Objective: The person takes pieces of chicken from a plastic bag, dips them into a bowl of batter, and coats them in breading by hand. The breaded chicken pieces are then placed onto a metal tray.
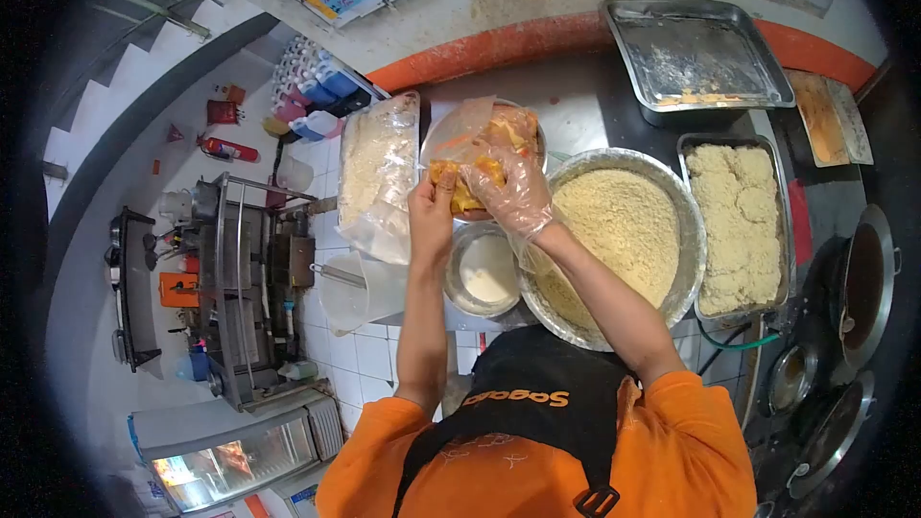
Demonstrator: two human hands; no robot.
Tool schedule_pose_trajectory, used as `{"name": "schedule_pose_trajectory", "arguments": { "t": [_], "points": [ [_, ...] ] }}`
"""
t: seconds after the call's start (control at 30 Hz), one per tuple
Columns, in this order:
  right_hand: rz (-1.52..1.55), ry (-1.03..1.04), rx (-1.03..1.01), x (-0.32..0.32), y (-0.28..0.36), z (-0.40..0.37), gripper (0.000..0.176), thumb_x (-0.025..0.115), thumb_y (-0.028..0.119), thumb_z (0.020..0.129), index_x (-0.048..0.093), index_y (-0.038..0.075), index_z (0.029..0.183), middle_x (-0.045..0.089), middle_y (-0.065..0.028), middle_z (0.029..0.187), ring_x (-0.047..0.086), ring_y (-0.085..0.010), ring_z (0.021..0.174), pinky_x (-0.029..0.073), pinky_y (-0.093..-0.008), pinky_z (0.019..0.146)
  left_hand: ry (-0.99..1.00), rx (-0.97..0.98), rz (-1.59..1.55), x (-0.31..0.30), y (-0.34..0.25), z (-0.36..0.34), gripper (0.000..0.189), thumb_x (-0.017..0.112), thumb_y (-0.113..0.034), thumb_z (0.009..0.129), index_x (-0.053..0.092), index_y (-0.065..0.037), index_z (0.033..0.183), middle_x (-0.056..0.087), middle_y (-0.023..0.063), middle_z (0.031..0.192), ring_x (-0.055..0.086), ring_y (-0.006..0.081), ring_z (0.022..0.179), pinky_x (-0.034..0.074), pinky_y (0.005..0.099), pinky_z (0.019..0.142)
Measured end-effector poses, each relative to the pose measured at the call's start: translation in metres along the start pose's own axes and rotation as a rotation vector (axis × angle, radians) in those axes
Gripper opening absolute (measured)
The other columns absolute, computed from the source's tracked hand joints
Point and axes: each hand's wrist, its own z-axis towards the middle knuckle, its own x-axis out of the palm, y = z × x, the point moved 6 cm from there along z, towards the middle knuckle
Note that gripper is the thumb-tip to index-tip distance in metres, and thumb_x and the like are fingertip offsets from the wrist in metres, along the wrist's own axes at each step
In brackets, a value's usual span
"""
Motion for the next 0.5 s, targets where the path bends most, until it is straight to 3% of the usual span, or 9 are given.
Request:
{"name": "schedule_pose_trajectory", "arguments": {
  "t": [0.07,0.13,0.2,0.27,0.5],
  "points": [
    [0.024,0.025,0.058,-0.002,-0.014,-0.014,0.025,0.069,0.023,0.093,0.067,-0.001,0.100,0.068,-0.0093,0.079,0.063,-0.0133,0.072,0.052,-0.0302,0.066,-0.170,0.058,-0.168,0.005,0.013,-0.019,0.026,0.056,-0.019,0.103,0.062,0.002,0.115,0.069,0.0071,0.106,0.064,0.0099,0.092,0.053,0.0256,0.081],
    [0.164,0.090,0.145,-0.002,-0.026,-0.029,0.019,0.068,0.016,0.093,0.067,0.000,0.104,0.067,-0.0050,0.084,0.059,-0.0080,0.077,0.052,-0.0270,0.069,-0.186,0.031,-0.262,0.012,0.028,-0.033,0.027,0.056,-0.020,0.103,0.062,0.003,0.116,0.068,0.0076,0.107,0.064,0.0102,0.094,0.053,0.0261,0.083],
    [0.275,0.128,0.197,-0.004,-0.032,-0.041,0.021,0.069,0.017,0.092,0.066,0.000,0.104,0.067,-0.0066,0.088,0.060,-0.0094,0.082,0.052,-0.0274,0.074,-0.172,-0.018,-0.421,0.012,0.035,-0.045,0.028,0.057,-0.019,0.102,0.063,0.004,0.117,0.068,0.0086,0.110,0.064,0.0117,0.097,0.052,0.0258,0.086],
    [0.415,0.199,0.279,-0.005,-0.037,-0.051,0.023,0.069,0.015,0.092,0.065,-0.001,0.108,0.066,-0.0052,0.101,0.060,-0.0108,0.090,0.051,-0.0269,0.081,-0.161,-0.028,-0.411,0.010,0.029,-0.055,0.026,0.060,-0.017,0.101,0.063,0.004,0.116,0.069,0.0091,0.109,0.065,0.0122,0.096,0.052,0.0256,0.085],
    [0.492,0.329,0.306,-0.008,-0.043,-0.077,0.036,0.068,0.015,0.094,0.059,0.001,0.126,0.065,-0.0066,0.111,0.062,-0.0112,0.095,0.053,-0.0264,0.082,-0.165,-0.112,-0.094,-0.023,0.026,-0.082,0.022,0.066,-0.007,0.095,0.063,0.006,0.113,0.071,0.0121,0.103,0.068,0.0138,0.091,0.055,0.0258,0.081]
  ]
}}
